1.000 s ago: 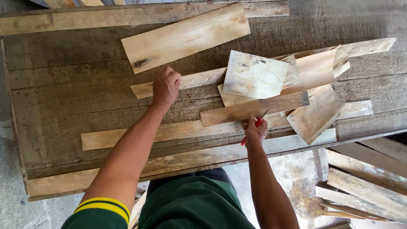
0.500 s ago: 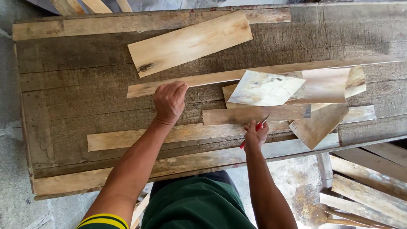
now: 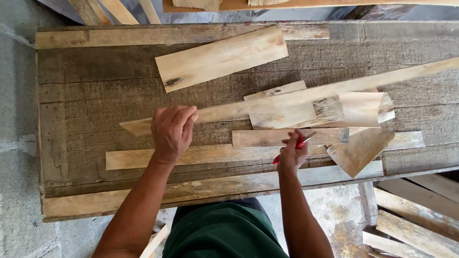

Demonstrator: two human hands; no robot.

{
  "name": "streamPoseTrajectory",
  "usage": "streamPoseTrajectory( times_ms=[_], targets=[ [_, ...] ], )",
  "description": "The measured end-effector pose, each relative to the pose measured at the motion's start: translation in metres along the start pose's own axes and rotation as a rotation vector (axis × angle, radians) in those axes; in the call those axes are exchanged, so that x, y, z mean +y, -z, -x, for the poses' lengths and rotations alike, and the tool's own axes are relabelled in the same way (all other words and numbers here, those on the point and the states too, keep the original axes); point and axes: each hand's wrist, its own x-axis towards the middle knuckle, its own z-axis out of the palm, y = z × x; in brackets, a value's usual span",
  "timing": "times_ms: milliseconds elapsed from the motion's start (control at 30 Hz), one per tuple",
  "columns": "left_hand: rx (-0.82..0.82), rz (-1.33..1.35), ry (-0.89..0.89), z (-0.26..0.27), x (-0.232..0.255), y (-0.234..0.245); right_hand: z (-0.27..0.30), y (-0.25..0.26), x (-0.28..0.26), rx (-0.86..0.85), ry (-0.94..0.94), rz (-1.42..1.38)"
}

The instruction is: Sort, measure, and mark or cut thin wood strips on a workbench using a utility knife.

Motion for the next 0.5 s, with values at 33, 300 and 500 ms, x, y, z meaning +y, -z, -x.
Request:
streamPoseTrajectory(
  times_ms=[33,300,500],
  targets=[
    [-0.065,0.049,0.026,0.002,0.003,0.010,0.003,-0.005,-0.023,-0.029,-0.032,-0.101],
    [-0.655,0.217,0.672,0.074,-0.003,0.068,-0.034,0.024,-0.039,0.099,-0.014,-0.465],
    [-0.754,0.257,0.811,0.142,-0.019,0.090,-0.035,0.025,0.002,0.056,-0.116,-0.354]
  ],
)
